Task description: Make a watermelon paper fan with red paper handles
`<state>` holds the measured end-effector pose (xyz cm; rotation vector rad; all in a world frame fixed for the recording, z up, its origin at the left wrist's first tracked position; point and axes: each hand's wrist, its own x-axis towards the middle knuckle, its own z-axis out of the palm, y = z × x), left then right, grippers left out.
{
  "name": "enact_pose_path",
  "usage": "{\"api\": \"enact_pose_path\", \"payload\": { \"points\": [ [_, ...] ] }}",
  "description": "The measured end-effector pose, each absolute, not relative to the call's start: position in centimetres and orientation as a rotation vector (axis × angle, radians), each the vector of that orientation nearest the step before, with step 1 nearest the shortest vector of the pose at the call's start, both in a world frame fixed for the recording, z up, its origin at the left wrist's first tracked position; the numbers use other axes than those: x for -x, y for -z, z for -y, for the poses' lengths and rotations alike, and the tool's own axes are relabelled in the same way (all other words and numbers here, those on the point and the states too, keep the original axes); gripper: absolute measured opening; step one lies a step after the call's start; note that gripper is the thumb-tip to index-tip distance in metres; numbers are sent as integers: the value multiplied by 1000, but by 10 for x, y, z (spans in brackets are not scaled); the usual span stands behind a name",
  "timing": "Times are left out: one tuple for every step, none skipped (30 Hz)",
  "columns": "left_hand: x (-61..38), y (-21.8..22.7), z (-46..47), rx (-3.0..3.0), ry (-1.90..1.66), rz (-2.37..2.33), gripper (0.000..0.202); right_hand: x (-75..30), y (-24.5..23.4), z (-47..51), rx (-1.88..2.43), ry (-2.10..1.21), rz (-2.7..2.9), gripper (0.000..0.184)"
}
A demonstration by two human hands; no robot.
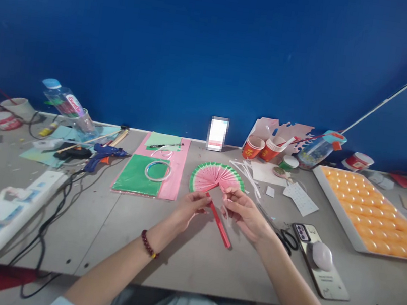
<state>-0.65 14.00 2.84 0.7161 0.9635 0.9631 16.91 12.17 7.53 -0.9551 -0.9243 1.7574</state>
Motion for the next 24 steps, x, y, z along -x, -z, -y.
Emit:
{"api": "enact_pose_path", "payload": {
  "points": [
    [7, -29, -140, -721, -959, -966, 32, -167, -77, -121, 989, -1746, 921, 31],
    [7, -29, -140, -726, -961, -967, 32, -164, -78, -121, 1024, -1722, 926, 31],
    [7, -30, -140, -732, -965, -968, 32, -162, -78, -121, 1055, -1691, 937, 31],
    [7, -30, -140, -736, -972, -969, 32, -159, -78, -121, 1080, -1661, 957, 30],
    [7, -31, -139, -738, -977, -969, 32, -156, -77, -121, 1101, -1634, 983, 30],
    [7, -33, -139, -739, -981, -968, 32, -154, -75, -121, 1122, -1610, 1014, 30],
    [6, -34, -139, -737, -981, -968, 33, -152, -73, -121, 1149, -1584, 1049, 29],
    [6, -36, -138, -733, -979, -969, 33, -150, -71, -122, 1179, -1547, 1088, 29],
    [6, -38, -138, -726, -975, -969, 32, -149, -69, -122, 1209, -1497, 1131, 29],
    [7, -39, -137, -719, -972, -967, 32, -148, -66, -123, 1233, -1437, 1175, 29],
    [7, -41, -137, -714, -968, -963, 32, -147, -64, -124, 1248, -1375, 1213, 28],
    [7, -42, -136, -710, -965, -957, 31, -147, -62, -125, 1252, -1322, 1241, 28],
    [7, -43, -136, -709, -964, -949, 31, -147, -60, -126, 1247, -1285, 1258, 29],
    [8, -44, -135, -711, -964, -939, 30, -147, -59, -126, 1239, -1264, 1263, 29],
    [8, -44, -135, -716, -964, -929, 30, -147, -58, -127, 1230, -1253, 1258, 29],
    [7, -44, -134, -724, -966, -923, 30, -148, -57, -127, 1223, -1245, 1252, 30],
    [7, -44, -134, -734, -968, -920, 29, -148, -57, -127, 1218, -1236, 1247, 30],
    [6, -44, -134, -748, -973, -921, 29, -148, -57, -126, 1216, -1225, 1247, 29],
    [6, -44, -133, -763, -980, -927, 29, -148, -57, -126, 1214, -1213, 1252, 29],
    [5, -44, -133, -779, -989, -938, 29, -148, -58, -125, 1212, -1203, 1258, 28],
    [4, -44, -132, -796, -1000, -949, 29, -148, -58, -125, 1209, -1194, 1263, 28],
    [4, -44, -132, -813, -1010, -957, 29, -147, -58, -124, 1208, -1183, 1265, 28],
    [3, -44, -132, -828, -1019, -962, 29, -147, -57, -124, 1207, -1174, 1270, 28],
    [3, -44, -131, -841, -1026, -963, 30, -146, -57, -123, 1206, -1163, 1276, 27]
  ]
}}
